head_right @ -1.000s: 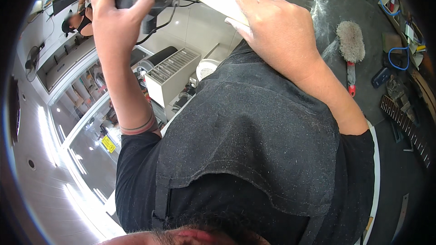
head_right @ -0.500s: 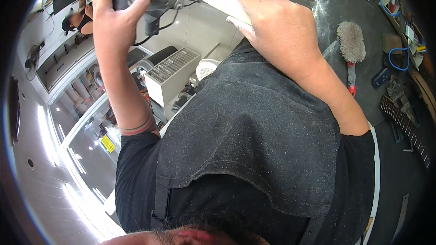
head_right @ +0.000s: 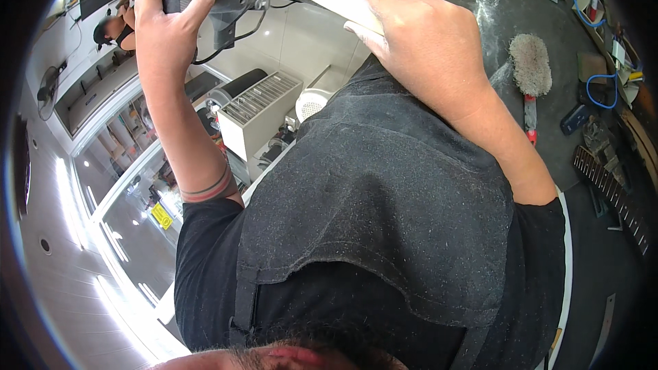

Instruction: The person sands the wood of a guitar neck using a power sander and a hand file.

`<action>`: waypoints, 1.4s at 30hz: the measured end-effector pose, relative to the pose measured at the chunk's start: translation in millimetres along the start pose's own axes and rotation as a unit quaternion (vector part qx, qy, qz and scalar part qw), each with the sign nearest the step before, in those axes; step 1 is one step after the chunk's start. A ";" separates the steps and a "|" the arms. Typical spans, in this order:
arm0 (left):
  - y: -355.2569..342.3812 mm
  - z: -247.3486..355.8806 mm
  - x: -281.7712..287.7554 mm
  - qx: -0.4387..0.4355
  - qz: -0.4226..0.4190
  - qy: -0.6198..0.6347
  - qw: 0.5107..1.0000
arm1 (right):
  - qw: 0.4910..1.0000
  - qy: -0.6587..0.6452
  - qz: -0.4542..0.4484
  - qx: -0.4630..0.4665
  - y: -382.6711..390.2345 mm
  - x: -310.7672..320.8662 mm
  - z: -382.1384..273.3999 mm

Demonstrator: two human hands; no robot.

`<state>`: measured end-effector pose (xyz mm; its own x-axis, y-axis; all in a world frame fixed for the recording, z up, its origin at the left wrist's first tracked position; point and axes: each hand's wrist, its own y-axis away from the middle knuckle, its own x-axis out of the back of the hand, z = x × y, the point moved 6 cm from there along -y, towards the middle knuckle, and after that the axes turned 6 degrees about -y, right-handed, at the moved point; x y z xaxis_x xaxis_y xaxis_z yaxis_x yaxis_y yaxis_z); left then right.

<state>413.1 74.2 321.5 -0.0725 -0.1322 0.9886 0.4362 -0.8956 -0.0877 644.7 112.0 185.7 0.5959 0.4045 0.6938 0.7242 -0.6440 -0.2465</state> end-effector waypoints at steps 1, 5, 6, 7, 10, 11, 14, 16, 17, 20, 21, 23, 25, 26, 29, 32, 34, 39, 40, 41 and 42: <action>0.7 -6.6 -1.7 -0.002 -0.002 -0.031 1.000 | 1.000 -0.001 -0.001 0.002 0.0 0.2 -0.1; 3.7 0.2 -3.2 0.016 0.002 -0.061 0.998 | 1.000 0.001 0.005 0.009 -0.3 -0.2 -1.0; 7.3 8.8 -3.2 0.014 0.000 -0.040 0.999 | 1.000 -0.002 0.015 0.017 -0.3 0.0 -1.9; 9.5 15.2 -4.4 0.012 -0.002 -0.019 1.000 | 1.000 -0.002 0.015 0.017 0.0 -0.1 -2.5; 17.7 21.9 -13.7 -0.047 0.034 -0.050 0.997 | 1.000 -0.005 -0.007 -0.018 1.4 -2.0 -0.1; 18.1 24.5 -13.9 -0.052 0.034 -0.055 0.997 | 1.000 -0.006 -0.014 -0.023 1.2 -2.5 0.2; 16.3 14.5 -16.5 -0.058 0.022 -0.019 0.998 | 1.000 -0.001 -0.002 -0.010 1.3 -1.6 -1.4; 19.4 19.9 -15.2 -0.056 0.024 -0.018 0.998 | 1.000 0.005 0.015 0.010 1.8 -0.1 -3.7; 20.6 22.0 -14.5 -0.054 0.025 -0.016 0.998 | 1.000 0.007 0.019 0.011 2.0 0.6 -3.9; 20.0 21.1 -17.6 -0.066 0.020 0.018 0.997 | 1.000 0.008 0.014 0.011 0.2 -2.2 -3.3; 19.9 21.1 -17.5 -0.066 0.020 0.018 0.997 | 1.000 0.010 0.013 0.010 0.7 -2.0 -3.3; 19.8 20.3 -17.6 -0.060 0.019 0.033 0.998 | 1.000 0.010 0.013 0.012 1.2 -0.8 -3.4; 21.5 21.2 -16.7 -0.067 0.025 0.023 0.997 | 1.000 0.011 0.012 0.014 1.5 -0.8 -3.6; 22.5 22.4 -16.3 -0.078 0.031 0.007 0.996 | 1.000 0.015 0.014 0.016 1.6 -1.0 -3.8; 20.3 19.9 -17.4 -0.091 0.047 0.037 0.994 | 1.000 0.017 0.016 0.018 2.7 -2.3 -4.0; 20.8 24.6 -16.9 -0.065 0.028 0.025 0.997 | 1.000 0.014 0.014 0.015 2.1 -2.3 -3.5; 20.5 25.6 -18.7 -0.067 0.025 0.046 0.996 | 1.000 0.011 0.011 0.014 1.6 -2.2 -3.5; 26.5 45.1 -6.5 -0.087 0.030 0.053 0.994 | 1.000 0.015 0.021 0.017 1.1 -1.2 -3.1; 21.2 31.2 -11.7 -0.082 0.016 0.060 0.995 | 1.000 0.015 0.021 0.016 1.3 -1.0 -3.1; 18.5 23.9 -13.8 -0.080 0.009 0.063 0.995 | 1.000 0.014 0.020 0.017 1.5 -0.8 -3.3; 16.0 16.5 -16.4 -0.077 0.001 0.066 0.995 | 1.000 0.014 0.018 0.018 1.4 -0.7 -3.6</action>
<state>436.1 69.0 306.0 -0.1931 -0.1802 0.9645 0.2948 -0.9482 -0.1181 644.1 108.5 187.2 0.6114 0.3630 0.7032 0.7153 -0.6335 -0.2950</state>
